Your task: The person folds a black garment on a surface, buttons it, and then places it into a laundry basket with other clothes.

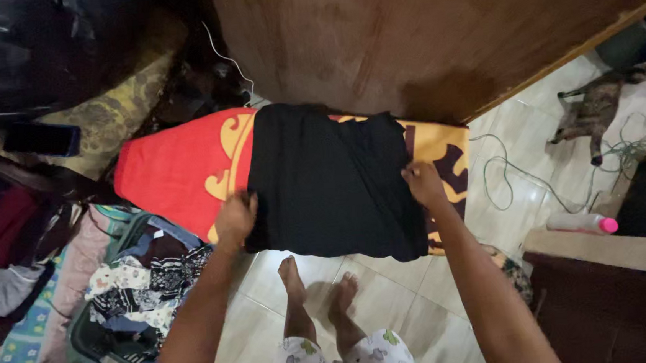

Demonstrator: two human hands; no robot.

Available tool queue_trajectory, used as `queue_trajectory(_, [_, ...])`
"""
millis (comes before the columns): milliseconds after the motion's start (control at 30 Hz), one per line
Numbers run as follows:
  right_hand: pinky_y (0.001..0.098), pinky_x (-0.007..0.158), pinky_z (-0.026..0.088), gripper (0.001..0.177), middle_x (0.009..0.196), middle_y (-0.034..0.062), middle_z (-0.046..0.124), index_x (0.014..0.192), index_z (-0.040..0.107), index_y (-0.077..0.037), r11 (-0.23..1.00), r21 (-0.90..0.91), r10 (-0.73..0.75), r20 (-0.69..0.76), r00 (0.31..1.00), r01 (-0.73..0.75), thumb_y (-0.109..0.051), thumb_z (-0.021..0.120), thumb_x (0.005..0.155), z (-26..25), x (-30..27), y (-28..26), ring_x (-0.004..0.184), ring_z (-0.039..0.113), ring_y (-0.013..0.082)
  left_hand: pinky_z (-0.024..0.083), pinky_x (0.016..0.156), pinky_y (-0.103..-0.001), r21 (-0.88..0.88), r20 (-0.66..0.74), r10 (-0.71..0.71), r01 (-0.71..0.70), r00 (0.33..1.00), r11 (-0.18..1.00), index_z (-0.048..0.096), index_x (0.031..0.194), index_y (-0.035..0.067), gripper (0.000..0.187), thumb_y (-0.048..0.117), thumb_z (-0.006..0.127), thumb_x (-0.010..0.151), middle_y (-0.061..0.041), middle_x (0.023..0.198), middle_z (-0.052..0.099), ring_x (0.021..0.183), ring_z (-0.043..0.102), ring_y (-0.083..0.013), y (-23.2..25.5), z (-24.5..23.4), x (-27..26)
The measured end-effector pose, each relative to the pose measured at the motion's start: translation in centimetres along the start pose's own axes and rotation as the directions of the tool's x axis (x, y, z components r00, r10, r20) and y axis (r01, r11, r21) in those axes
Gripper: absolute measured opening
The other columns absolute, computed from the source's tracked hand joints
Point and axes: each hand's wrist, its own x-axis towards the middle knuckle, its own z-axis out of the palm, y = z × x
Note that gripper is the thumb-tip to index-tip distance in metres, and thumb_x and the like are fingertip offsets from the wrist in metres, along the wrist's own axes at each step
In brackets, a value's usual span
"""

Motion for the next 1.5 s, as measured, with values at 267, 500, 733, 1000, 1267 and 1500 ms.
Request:
queue_trajectory(267, [0.0435,0.086,0.055,0.054,0.108,0.0216,0.070,0.126,0.058,-0.002,0.975,0.222,0.027,-0.224,0.974,0.025,-0.029,0.081,0.085,3.7,9.2,-1.0,0.098,0.069,0.0351,0.049,0.094,-0.048,-0.217,-0.126,-0.114,0.085,0.985,0.973,0.061,0.120,0.001,0.059,0.051,0.069,0.090,-0.022,0.118,0.066,0.111,0.063,-0.0395,4.3,2.0,13.9])
queue_trajectory(500, [0.0460,0.090,0.053,0.046,0.111,0.0229,0.072,0.115,0.073,-0.004,0.985,0.004,0.173,0.056,0.983,-0.173,-0.045,0.070,0.093,5.9,11.6,1.5,0.106,0.068,0.0382,0.048,0.095,-0.050,-0.160,-0.127,-0.224,0.203,0.966,0.966,0.060,0.126,0.006,0.057,0.052,0.062,0.091,-0.020,0.120,0.067,0.113,0.062,-0.0391,6.3,5.3,19.2])
queue_trajectory(733, [0.0505,0.083,0.049,0.044,0.102,0.0295,0.068,0.107,0.069,0.004,0.995,-0.062,0.050,-0.387,0.921,-0.080,-0.040,0.067,0.103,0.2,10.8,6.3,0.095,0.063,0.0479,0.049,0.089,-0.054,-0.226,-0.406,-0.209,0.124,0.890,0.966,0.059,0.122,0.006,0.031,0.029,0.052,0.103,-0.024,0.109,0.070,0.103,0.065,-0.0451,3.4,6.6,20.5])
queue_trajectory(1000, [0.0443,0.077,0.052,0.029,0.090,0.0207,0.072,0.095,0.069,0.001,0.953,0.178,0.303,-0.526,0.794,-0.246,-0.027,0.075,0.097,-3.2,11.2,2.8,0.081,0.068,0.0339,0.048,0.087,-0.050,-0.429,-0.547,-0.300,0.046,0.782,0.902,0.049,0.125,-0.002,0.034,0.026,0.048,0.107,-0.028,0.110,0.065,0.100,0.062,-0.0459,4.8,3.3,19.0])
queue_trajectory(1267, [0.0461,0.076,0.051,0.031,0.093,0.0197,0.071,0.098,0.064,0.001,0.969,0.139,0.244,-0.665,0.706,-0.203,-0.029,0.070,0.105,-4.0,11.1,2.1,0.083,0.067,0.0361,0.040,0.103,-0.039,-0.774,-0.568,-0.362,-0.329,0.739,0.542,0.042,0.135,-0.001,0.033,0.024,0.044,0.113,-0.020,0.129,0.056,0.119,0.054,-0.0297,3.9,5.9,21.3])
queue_trajectory(1500, [0.0515,0.079,0.050,0.025,0.094,0.0228,0.070,0.098,0.067,-0.003,0.950,-0.006,0.287,-0.371,0.883,-0.312,-0.028,0.072,0.098,0.2,10.2,8.6,0.091,0.065,0.0443,0.050,0.090,-0.043,-0.521,-0.424,-0.201,-0.056,0.883,0.852,0.051,0.113,0.000,0.034,0.027,0.066,0.098,-0.021,0.106,0.066,0.098,0.063,-0.0340,3.1,5.7,18.9])
